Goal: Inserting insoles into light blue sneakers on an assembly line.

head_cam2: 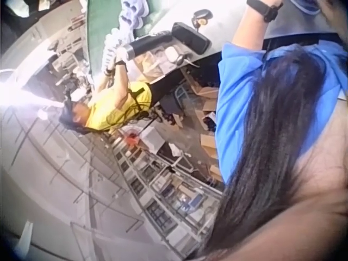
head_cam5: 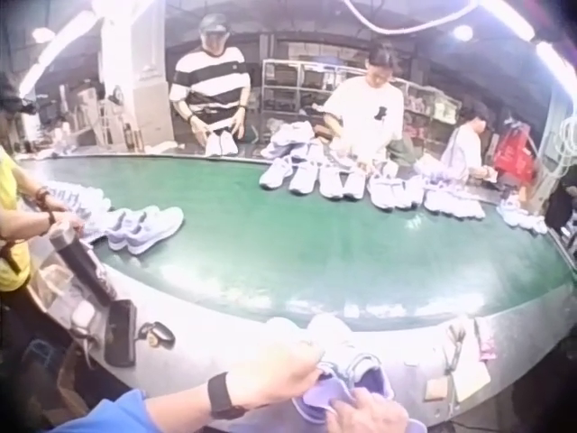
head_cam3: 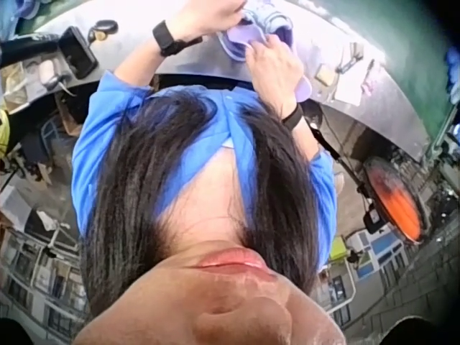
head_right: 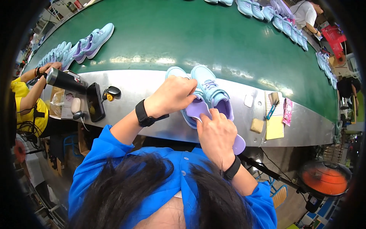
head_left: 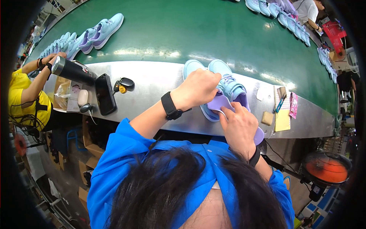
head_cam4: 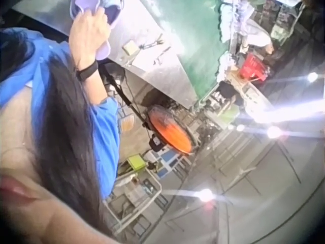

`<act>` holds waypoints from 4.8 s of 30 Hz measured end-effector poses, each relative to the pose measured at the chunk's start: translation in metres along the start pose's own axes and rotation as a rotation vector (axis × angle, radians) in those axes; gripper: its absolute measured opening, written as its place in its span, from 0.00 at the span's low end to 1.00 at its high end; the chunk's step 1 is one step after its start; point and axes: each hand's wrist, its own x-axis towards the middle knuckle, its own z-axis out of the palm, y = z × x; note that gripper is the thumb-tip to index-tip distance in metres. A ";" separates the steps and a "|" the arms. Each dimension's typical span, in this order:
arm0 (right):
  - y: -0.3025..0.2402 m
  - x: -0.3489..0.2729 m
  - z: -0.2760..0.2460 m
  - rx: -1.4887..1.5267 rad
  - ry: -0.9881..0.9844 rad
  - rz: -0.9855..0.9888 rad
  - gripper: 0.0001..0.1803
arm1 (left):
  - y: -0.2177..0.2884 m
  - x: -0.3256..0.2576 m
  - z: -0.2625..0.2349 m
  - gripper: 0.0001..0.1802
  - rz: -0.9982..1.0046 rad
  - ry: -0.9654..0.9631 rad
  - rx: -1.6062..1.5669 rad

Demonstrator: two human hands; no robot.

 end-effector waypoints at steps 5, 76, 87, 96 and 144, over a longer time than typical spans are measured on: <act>-0.003 0.001 -0.005 -0.014 -0.038 0.023 0.10 | -0.004 0.002 -0.004 0.08 0.021 -0.024 -0.011; 0.017 0.053 0.043 0.321 -0.358 -0.287 0.03 | -0.013 -0.002 0.007 0.06 -0.019 0.114 -0.103; 0.011 0.062 0.024 -0.061 -0.449 -0.740 0.04 | -0.010 0.000 0.003 0.10 -0.067 0.047 -0.064; 0.019 0.085 0.038 -0.134 -0.374 -1.032 0.05 | -0.014 -0.002 0.004 0.09 -0.085 0.073 -0.121; 0.074 0.012 0.038 -0.131 -0.070 -0.170 0.06 | 0.074 -0.032 0.101 0.09 0.150 0.137 0.350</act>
